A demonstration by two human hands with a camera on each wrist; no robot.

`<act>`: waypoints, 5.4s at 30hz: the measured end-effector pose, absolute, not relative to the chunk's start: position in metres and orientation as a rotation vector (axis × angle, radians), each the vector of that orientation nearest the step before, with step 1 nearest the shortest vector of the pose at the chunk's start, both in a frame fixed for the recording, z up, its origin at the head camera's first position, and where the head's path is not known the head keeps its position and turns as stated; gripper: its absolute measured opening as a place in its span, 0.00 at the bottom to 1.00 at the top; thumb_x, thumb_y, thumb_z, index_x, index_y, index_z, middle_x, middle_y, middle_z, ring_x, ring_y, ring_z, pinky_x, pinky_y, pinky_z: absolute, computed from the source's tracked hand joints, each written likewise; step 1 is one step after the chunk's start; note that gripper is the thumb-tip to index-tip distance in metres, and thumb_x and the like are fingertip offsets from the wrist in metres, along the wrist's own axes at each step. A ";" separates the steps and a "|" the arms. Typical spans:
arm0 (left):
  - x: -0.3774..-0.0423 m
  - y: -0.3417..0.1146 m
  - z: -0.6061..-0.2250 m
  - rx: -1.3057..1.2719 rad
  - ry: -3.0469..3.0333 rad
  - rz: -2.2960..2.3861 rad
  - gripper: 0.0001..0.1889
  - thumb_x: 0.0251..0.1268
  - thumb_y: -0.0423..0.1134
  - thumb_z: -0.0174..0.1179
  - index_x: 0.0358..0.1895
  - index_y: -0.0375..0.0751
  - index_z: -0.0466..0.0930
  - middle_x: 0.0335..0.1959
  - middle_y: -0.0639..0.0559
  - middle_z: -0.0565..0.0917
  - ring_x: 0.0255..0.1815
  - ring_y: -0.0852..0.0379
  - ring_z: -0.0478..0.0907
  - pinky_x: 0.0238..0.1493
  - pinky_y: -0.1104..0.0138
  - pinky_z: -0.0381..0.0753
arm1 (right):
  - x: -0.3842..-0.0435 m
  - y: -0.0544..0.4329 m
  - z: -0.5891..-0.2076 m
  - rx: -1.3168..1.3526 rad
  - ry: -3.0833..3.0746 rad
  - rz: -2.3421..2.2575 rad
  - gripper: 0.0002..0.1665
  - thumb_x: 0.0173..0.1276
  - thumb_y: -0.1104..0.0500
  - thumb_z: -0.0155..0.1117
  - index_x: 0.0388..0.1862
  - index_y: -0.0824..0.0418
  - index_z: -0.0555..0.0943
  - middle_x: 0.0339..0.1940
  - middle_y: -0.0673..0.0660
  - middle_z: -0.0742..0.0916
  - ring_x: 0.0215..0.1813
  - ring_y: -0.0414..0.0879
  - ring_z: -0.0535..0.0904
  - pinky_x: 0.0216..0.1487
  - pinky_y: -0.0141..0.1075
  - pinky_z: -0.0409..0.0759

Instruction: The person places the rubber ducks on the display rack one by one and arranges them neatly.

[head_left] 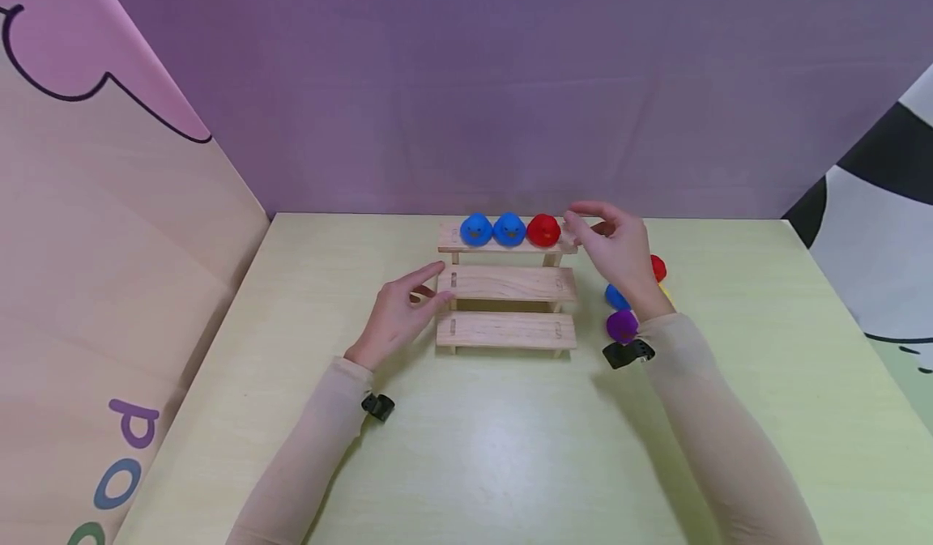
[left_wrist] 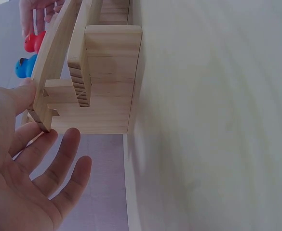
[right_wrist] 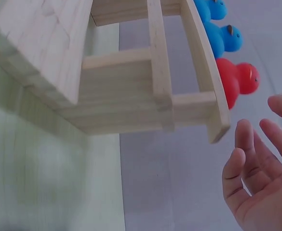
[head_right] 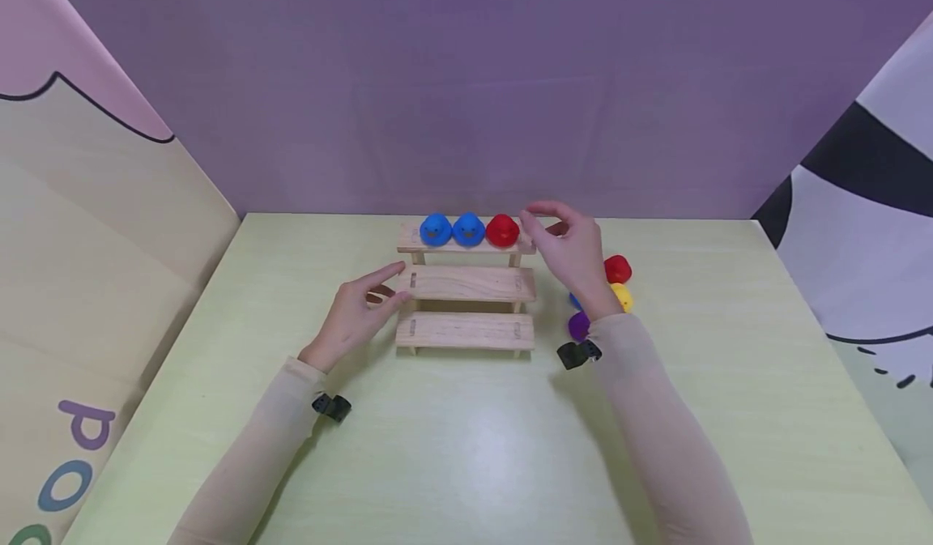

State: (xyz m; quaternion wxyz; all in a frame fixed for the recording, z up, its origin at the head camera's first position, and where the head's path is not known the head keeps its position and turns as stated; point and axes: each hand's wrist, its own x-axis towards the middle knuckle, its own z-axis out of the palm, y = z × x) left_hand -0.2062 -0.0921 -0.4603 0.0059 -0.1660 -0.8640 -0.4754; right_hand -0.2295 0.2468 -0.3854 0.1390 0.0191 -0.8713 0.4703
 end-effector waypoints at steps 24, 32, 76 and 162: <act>-0.206 -0.091 -0.458 -0.528 -2.699 -1.474 0.30 0.76 0.51 0.67 0.77 0.53 0.76 0.69 0.48 0.85 0.51 0.47 0.88 0.55 0.52 0.89 | -0.209 0.296 -0.401 -0.077 -2.639 1.309 0.32 0.77 0.35 0.64 0.67 0.54 0.84 0.64 0.58 0.88 0.40 0.37 0.82 0.41 0.25 0.77; -0.205 -0.091 -0.458 -0.518 -2.702 -1.485 0.30 0.76 0.51 0.67 0.77 0.52 0.75 0.69 0.48 0.84 0.51 0.46 0.88 0.54 0.52 0.90 | -0.202 0.311 -0.412 -0.091 -2.688 1.281 0.32 0.78 0.36 0.64 0.68 0.55 0.84 0.65 0.58 0.87 0.43 0.37 0.79 0.44 0.25 0.75; -0.207 -0.091 -0.459 -0.545 -2.690 -1.483 0.29 0.77 0.49 0.67 0.77 0.52 0.76 0.74 0.50 0.80 0.52 0.50 0.88 0.58 0.55 0.89 | -0.130 0.393 -0.448 -0.174 -2.781 1.247 0.31 0.80 0.42 0.64 0.68 0.63 0.81 0.43 0.17 0.81 0.44 0.26 0.78 0.41 0.21 0.76; -0.206 -0.093 -0.457 -0.531 -2.698 -1.474 0.30 0.76 0.52 0.67 0.78 0.53 0.75 0.73 0.49 0.82 0.52 0.49 0.88 0.57 0.53 0.89 | -0.145 0.333 -0.406 0.125 -2.672 1.346 0.20 0.74 0.54 0.74 0.61 0.60 0.87 0.34 0.36 0.89 0.33 0.36 0.84 0.35 0.27 0.79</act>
